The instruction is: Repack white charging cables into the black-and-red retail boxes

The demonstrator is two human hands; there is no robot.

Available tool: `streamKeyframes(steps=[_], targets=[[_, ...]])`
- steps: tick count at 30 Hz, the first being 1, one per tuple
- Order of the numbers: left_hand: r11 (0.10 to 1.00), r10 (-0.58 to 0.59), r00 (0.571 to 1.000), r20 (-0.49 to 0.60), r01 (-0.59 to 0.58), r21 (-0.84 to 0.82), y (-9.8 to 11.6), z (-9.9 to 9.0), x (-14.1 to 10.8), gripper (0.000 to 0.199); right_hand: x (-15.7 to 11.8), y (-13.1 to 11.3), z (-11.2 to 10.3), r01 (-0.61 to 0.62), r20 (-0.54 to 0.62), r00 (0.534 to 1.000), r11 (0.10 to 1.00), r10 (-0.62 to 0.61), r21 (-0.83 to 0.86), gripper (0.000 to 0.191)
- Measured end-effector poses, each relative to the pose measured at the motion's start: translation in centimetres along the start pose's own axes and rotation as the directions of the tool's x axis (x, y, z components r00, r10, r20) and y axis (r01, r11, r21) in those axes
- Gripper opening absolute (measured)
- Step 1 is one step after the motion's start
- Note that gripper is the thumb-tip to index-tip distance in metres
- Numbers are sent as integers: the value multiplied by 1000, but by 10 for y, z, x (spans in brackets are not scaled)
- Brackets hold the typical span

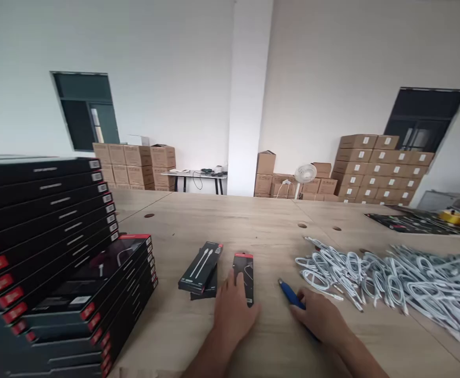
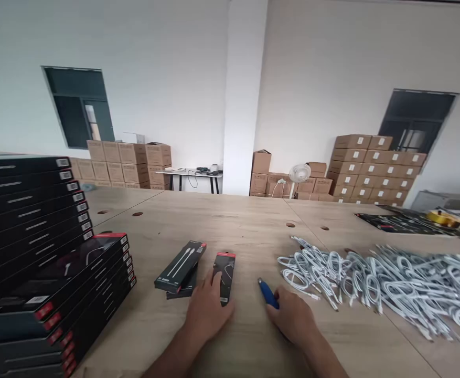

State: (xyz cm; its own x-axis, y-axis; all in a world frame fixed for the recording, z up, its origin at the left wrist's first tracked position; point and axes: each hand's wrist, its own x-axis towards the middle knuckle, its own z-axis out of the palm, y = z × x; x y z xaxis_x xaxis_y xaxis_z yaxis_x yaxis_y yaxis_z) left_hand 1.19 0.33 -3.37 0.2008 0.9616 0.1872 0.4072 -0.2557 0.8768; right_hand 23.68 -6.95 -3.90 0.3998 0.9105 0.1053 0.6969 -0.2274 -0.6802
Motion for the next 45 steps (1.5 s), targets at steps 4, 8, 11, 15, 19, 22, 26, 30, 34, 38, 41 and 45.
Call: streamKeyframes(steps=[4,8,11,15,19,22,26,30,34,38,41,45], targets=[[931,-115,992,51,126,-342,9,-8,11,72,9,-5,-1,-7,-23,1000,947,15,322,28],[675,-41,967,250,211,-707,24,-16,8,59,8,-13,1,-36,-10,998,768,55,639,44],[247,102,930,353,320,-915,27,-19,4,45,4,-21,1,-49,-5,996,621,84,782,46],[129,223,865,449,431,-893,19,-21,6,48,0,-28,1,-30,-16,996,473,93,881,43],[134,279,840,466,446,-885,15,-23,8,60,-3,-33,5,-7,-23,997,358,80,934,38],[232,221,835,503,456,-859,17,-21,6,69,-7,-37,7,11,-31,998,308,59,951,37],[678,86,942,323,182,-712,22,-9,-2,85,-11,-40,10,58,-76,996,291,54,955,41],[929,260,963,72,-229,-290,24,12,-15,97,-11,-53,20,141,-176,980,308,90,941,47],[919,308,949,64,-280,-279,25,20,-19,101,-3,-74,29,203,-236,968,286,85,936,47],[726,14,994,106,63,-685,26,5,-10,95,0,-80,32,151,-159,987,239,13,959,45],[445,-63,874,482,456,-770,22,-4,-7,62,-1,-77,38,118,-101,992,288,-73,950,46],[283,-41,767,640,624,-729,15,-2,-9,44,-2,-68,46,225,-197,974,451,-110,864,40]])
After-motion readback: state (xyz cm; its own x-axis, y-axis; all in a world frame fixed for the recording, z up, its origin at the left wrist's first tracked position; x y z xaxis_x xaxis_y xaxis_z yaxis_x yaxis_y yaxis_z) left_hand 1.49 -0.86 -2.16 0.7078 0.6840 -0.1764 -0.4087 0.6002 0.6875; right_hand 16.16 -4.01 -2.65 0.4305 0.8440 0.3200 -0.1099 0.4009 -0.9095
